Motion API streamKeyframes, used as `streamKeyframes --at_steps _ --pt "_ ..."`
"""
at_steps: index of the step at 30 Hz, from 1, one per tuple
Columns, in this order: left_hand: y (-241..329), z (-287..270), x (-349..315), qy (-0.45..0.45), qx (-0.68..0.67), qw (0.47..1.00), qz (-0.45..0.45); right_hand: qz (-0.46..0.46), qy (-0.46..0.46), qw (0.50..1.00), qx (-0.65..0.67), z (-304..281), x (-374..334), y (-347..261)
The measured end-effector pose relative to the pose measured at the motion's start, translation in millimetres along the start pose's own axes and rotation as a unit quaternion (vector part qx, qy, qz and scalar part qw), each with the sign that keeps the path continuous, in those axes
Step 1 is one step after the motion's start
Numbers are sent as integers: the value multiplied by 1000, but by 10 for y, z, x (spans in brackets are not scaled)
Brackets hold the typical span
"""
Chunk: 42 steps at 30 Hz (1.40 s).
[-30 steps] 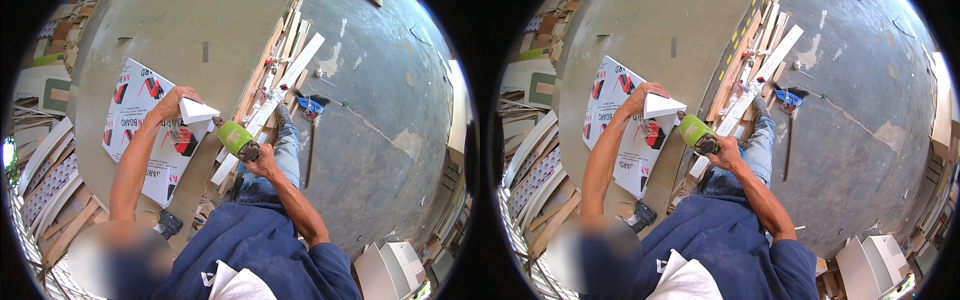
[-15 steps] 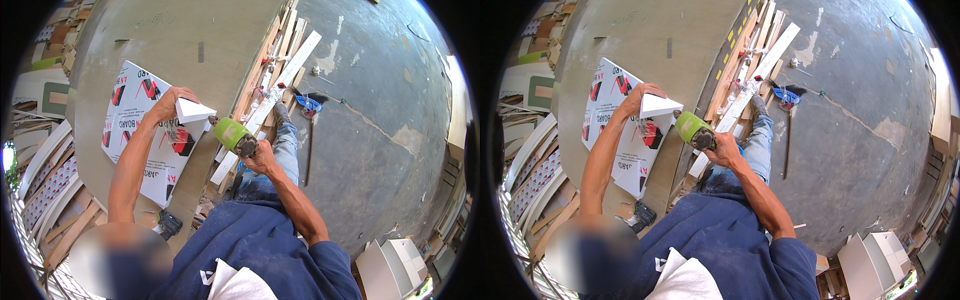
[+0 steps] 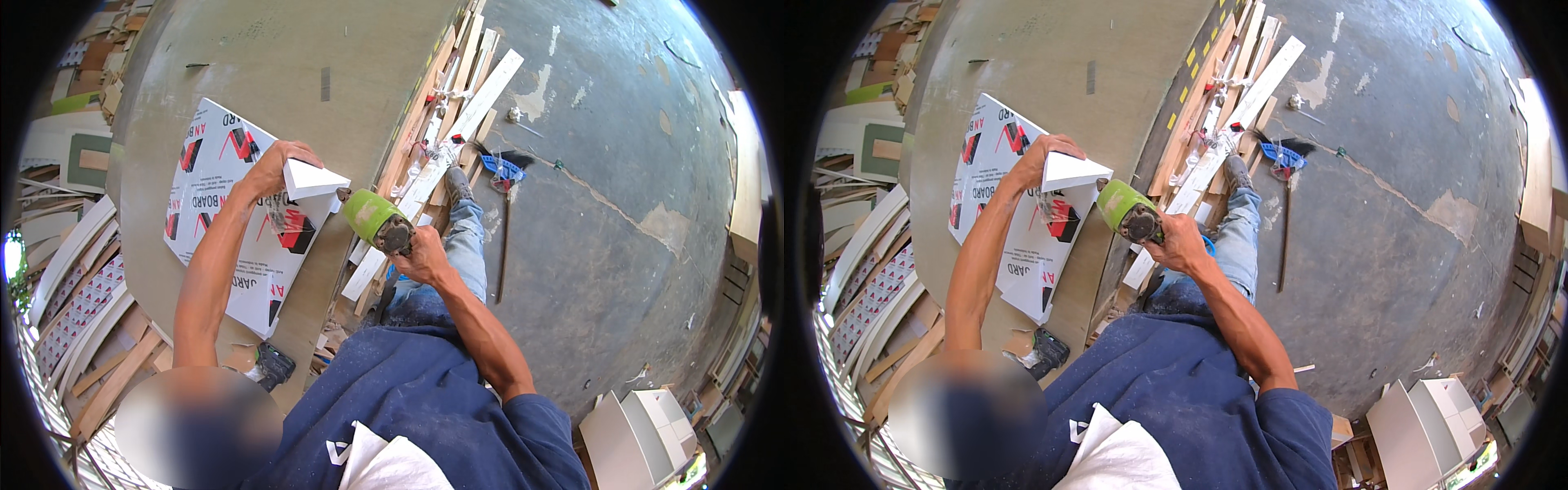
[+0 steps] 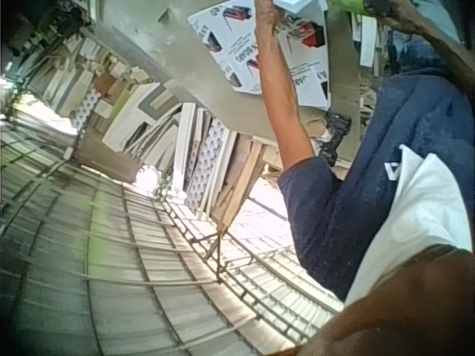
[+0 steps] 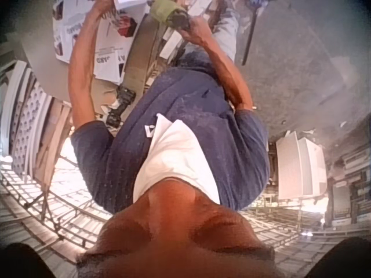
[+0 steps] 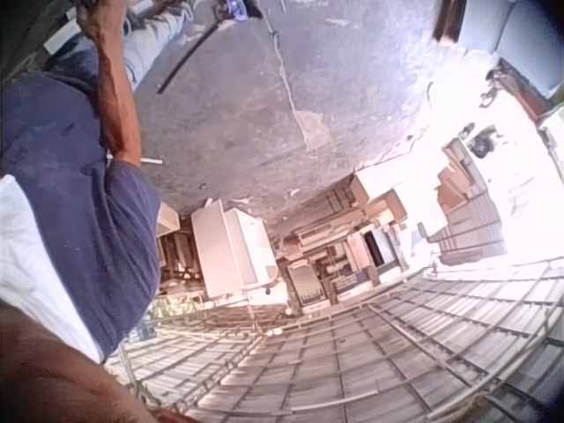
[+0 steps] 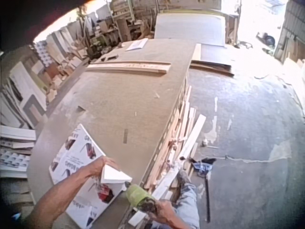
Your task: The person assembles a white wooden structure, likely a small cabinet or shelf, on a workbench. They align pre-cut white panels and use a pneumatic nail gun to fasten the pieces together, flipping the assembly to secure different sides.
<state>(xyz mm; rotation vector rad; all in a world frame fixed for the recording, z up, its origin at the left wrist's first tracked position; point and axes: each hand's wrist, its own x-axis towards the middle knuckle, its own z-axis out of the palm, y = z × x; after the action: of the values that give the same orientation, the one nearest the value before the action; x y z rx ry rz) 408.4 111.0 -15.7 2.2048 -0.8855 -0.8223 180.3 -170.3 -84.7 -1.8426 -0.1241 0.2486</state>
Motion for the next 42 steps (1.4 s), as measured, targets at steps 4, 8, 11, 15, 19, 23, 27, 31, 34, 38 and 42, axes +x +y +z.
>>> streamKeyframes --at_steps 4,8,11,15,19,23,27,31,34,38,42 --pt "30 4 -7 2 5 1000 -17 4 0 1000 4 -25 3 -61" --pt "23 0 -6 0 -16 999 -29 12 0 1000 0 -2 0 -40" --pt "10 29 -11 1 -44 998 -44 33 8 999 23 -5 -26 -18" --pt "5 3 -11 4 -2 999 -33 14 37 998 53 -6 -52 60" --pt "20 7 -13 7 1 1000 -28 -14 43 998 42 5 19 84" --pt "17 15 -16 5 2 999 -42 13 9 999 38 -16 37 37" --pt "49 -9 5 1 -26 999 -47 13 10 999 34 -16 36 36" --pt "30 12 -8 10 -25 998 -50 1 11 1000 20 -51 37 -16" --pt "44 15 -5 10 -27 998 -58 -10 8 1000 0 -63 42 3" --pt "63 18 2 11 -39 997 -60 -30 14 999 -30 -68 46 24" --pt "44 31 9 16 -56 995 -83 -33 17 998 -49 -75 48 -17"
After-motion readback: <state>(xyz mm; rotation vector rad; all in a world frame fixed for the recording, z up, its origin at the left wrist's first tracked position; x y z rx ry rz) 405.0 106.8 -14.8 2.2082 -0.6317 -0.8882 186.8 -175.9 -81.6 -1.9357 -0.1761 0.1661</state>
